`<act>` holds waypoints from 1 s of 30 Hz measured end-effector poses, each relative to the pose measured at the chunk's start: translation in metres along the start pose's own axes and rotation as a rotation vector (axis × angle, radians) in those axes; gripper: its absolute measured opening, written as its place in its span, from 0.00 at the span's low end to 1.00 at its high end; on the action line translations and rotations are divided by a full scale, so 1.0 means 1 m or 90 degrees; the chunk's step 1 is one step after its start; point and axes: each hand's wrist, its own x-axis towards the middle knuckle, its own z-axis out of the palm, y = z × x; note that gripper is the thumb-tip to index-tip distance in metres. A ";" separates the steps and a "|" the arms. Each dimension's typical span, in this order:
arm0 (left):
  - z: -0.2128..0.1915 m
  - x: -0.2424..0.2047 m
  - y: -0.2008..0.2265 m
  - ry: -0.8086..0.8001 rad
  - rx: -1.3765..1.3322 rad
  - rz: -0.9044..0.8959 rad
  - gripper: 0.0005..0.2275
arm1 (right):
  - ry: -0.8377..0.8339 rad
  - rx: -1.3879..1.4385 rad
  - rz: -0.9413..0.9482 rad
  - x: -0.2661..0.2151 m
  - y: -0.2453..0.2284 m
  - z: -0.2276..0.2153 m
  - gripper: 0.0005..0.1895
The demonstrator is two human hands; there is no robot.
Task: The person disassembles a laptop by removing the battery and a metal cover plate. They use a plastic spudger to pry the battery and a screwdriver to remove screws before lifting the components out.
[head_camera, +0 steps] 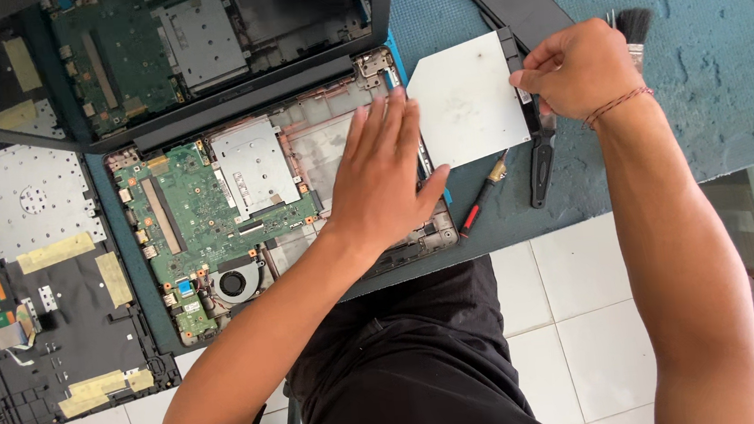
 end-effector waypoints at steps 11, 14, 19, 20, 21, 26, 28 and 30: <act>0.012 0.081 0.007 -0.087 0.118 0.071 0.62 | 0.011 0.101 -0.029 -0.006 0.003 0.000 0.07; 0.016 0.084 0.008 -0.028 0.093 0.097 0.63 | 0.006 0.141 -0.038 -0.006 0.008 -0.002 0.06; 0.019 0.091 0.008 0.027 0.001 0.130 0.64 | 0.051 0.210 -0.063 -0.010 0.019 -0.005 0.05; 0.017 0.093 0.010 0.043 -0.011 0.143 0.63 | 0.058 0.233 -0.074 -0.011 0.021 -0.006 0.05; 0.015 0.094 0.012 0.059 -0.025 0.155 0.62 | 0.064 0.257 -0.083 -0.012 0.024 -0.006 0.06; 0.016 0.100 0.012 0.096 -0.077 0.215 0.59 | 0.028 0.380 -0.116 -0.028 0.019 -0.007 0.12; 0.013 0.101 0.013 0.112 -0.088 0.233 0.58 | 0.010 0.454 -0.126 -0.039 0.016 -0.007 0.11; 0.009 0.101 0.013 0.097 -0.097 0.199 0.60 | 0.017 0.442 -0.069 -0.051 0.015 -0.007 0.26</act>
